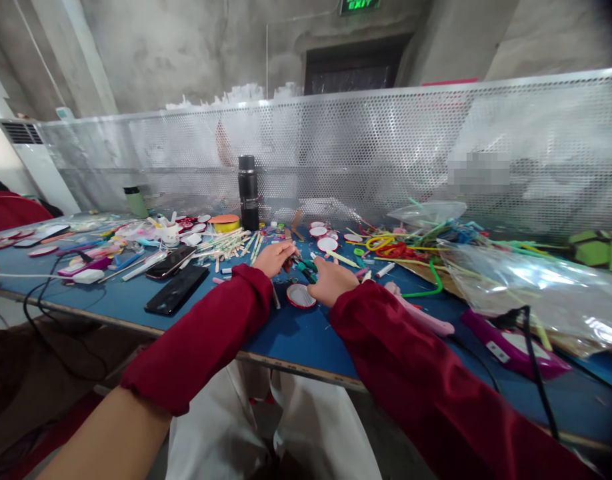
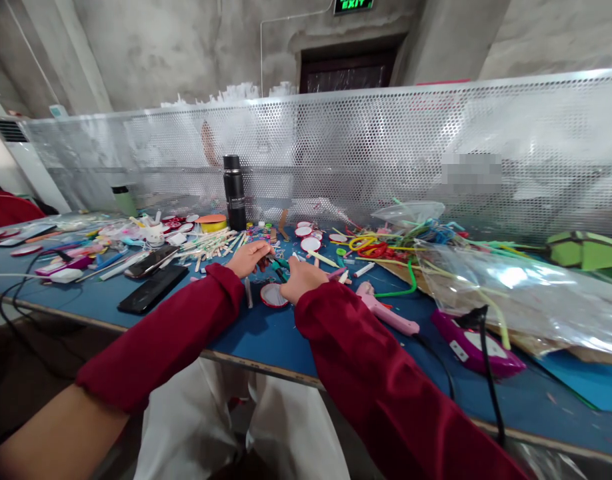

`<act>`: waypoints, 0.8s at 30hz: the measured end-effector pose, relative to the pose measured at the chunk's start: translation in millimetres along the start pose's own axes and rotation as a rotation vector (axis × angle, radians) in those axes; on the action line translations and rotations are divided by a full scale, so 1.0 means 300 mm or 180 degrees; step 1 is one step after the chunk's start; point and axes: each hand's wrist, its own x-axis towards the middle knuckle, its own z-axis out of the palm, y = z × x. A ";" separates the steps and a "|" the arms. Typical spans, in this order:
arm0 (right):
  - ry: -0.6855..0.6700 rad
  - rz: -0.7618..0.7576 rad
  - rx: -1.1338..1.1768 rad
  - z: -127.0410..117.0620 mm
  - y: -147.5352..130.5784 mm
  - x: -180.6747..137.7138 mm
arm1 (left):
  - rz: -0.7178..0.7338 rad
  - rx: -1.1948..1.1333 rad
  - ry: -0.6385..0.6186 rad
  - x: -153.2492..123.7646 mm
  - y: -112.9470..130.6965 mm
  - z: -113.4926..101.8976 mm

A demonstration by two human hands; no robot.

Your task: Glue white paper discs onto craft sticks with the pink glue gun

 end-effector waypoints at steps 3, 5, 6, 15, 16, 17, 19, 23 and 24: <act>0.0090 0.0000 -0.0056 -0.001 -0.007 -0.003 | 0.0113 0.0052 0.0136 0.003 -0.001 0.011; 0.0141 0.0011 -0.0108 0.002 -0.009 -0.004 | 0.0129 0.0056 0.0197 0.004 -0.002 0.020; 0.0154 0.0001 -0.0130 0.005 -0.009 -0.004 | 0.0133 0.0041 0.0233 0.004 -0.002 0.025; 0.0375 -0.0133 -0.0395 0.009 -0.024 -0.006 | -0.0186 -0.0356 0.0326 0.024 -0.004 0.012; 0.0353 -0.0152 -0.0399 0.008 -0.022 -0.007 | -0.0263 -0.0424 0.0367 0.027 -0.011 0.003; 0.0322 -0.0176 -0.0403 0.007 -0.018 -0.007 | -0.0339 -0.0493 0.0458 0.031 -0.019 -0.006; 0.0266 -0.0203 -0.0411 0.006 -0.004 -0.004 | -0.0474 -0.0576 0.0683 0.036 -0.036 -0.025; 0.0292 0.0047 -0.0389 0.012 0.040 0.011 | -0.0561 -0.0161 0.0715 0.038 -0.055 -0.058; 0.0294 0.0137 -0.0377 0.015 0.050 0.016 | -0.0510 0.0049 0.0664 0.036 -0.056 -0.065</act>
